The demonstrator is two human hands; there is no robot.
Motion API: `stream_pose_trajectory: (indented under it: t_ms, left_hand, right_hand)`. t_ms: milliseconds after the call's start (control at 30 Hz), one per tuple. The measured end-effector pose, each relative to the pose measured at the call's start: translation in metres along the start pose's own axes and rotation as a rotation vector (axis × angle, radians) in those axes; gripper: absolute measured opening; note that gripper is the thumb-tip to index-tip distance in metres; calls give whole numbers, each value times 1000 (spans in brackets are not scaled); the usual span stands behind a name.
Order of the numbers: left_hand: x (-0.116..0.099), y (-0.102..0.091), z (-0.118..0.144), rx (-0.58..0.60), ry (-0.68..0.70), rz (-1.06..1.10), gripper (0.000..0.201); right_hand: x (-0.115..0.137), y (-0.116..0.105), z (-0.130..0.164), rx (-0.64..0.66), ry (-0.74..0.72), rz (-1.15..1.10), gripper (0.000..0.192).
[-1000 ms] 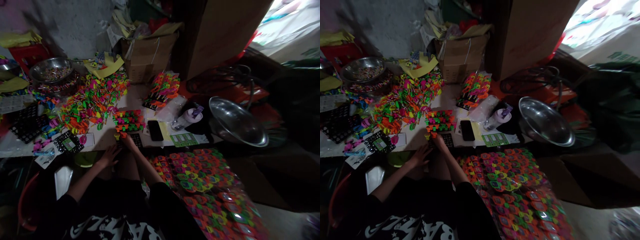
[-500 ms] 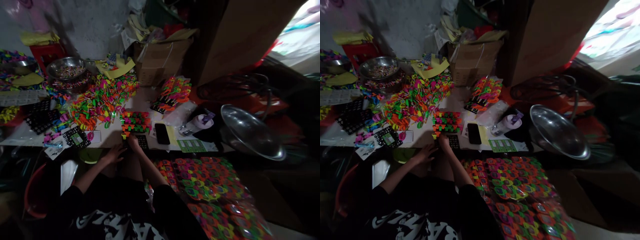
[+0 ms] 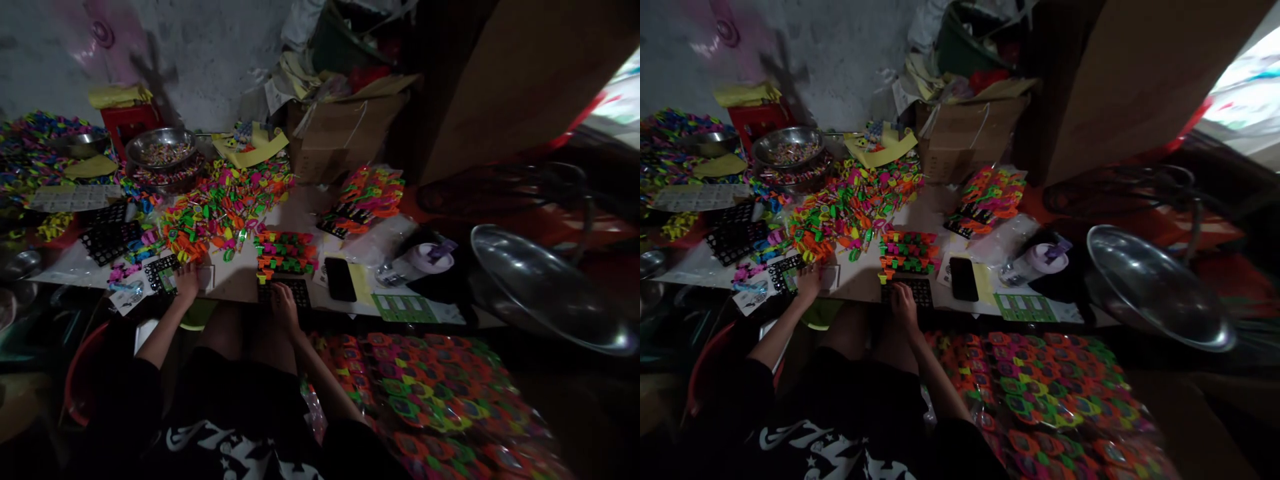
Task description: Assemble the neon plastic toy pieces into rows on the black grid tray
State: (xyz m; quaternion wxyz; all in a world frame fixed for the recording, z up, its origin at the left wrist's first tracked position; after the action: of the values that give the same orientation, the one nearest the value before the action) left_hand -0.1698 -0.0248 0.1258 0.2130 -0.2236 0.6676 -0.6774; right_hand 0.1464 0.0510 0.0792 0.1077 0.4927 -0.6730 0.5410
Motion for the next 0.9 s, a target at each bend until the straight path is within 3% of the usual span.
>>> stream_pose_trajectory:
  t_ms: [67, 167, 267, 333, 433, 533, 600, 700, 800, 900]
  left_hand:
    - [-12, -15, 9, -54, 60, -12, 48]
    - [-52, -33, 41, -87, 277, -13, 47]
    - [-98, -39, 84, -50, 507, 14, 47]
    - [-121, -40, 107, -42, 571, 50, 46]
    - [-144, -42, 122, -41, 613, 141, 42]
    - [-160, -42, 126, -54, 727, 264, 50]
    - [-164, -32, 124, -28, 762, 306, 54]
    - [-167, 5, 121, 97, 744, 242, 57]
    - [-178, 45, 133, 201, 842, 149, 66]
    - [-187, 68, 145, 230, 927, 124, 73]
  right_hand:
    - [15, 4, 8, 62, -41, 13, 33]
    - [33, 16, 11, 186, -48, 82, 37]
    - [46, 28, 7, 277, -26, 140, 46]
    - [53, 37, 6, 353, -39, 132, 39]
    - [52, 45, 6, 420, -31, 71, 26]
    - [33, 37, 1, 341, 20, -61, 25]
    - [11, 25, -8, 221, 82, -174, 25]
    - [-33, 12, -21, 51, 265, -289, 25]
    - [-64, 14, -31, 10, 413, -331, 27]
    - [-70, 18, -36, 21, 444, -341, 27]
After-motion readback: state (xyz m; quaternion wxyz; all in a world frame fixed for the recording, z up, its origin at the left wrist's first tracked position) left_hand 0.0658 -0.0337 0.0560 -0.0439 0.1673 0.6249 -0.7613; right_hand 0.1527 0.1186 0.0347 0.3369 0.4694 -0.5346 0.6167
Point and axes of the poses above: each hand's wrist, its own z-axis away from the middle knuckle, its own y-axis out of the palm, x = y × z, the point moved 9 cm from there along -z, towards the middle knuckle, and after that the axes turned 3 degrees about -y, right-handed, at the moved point
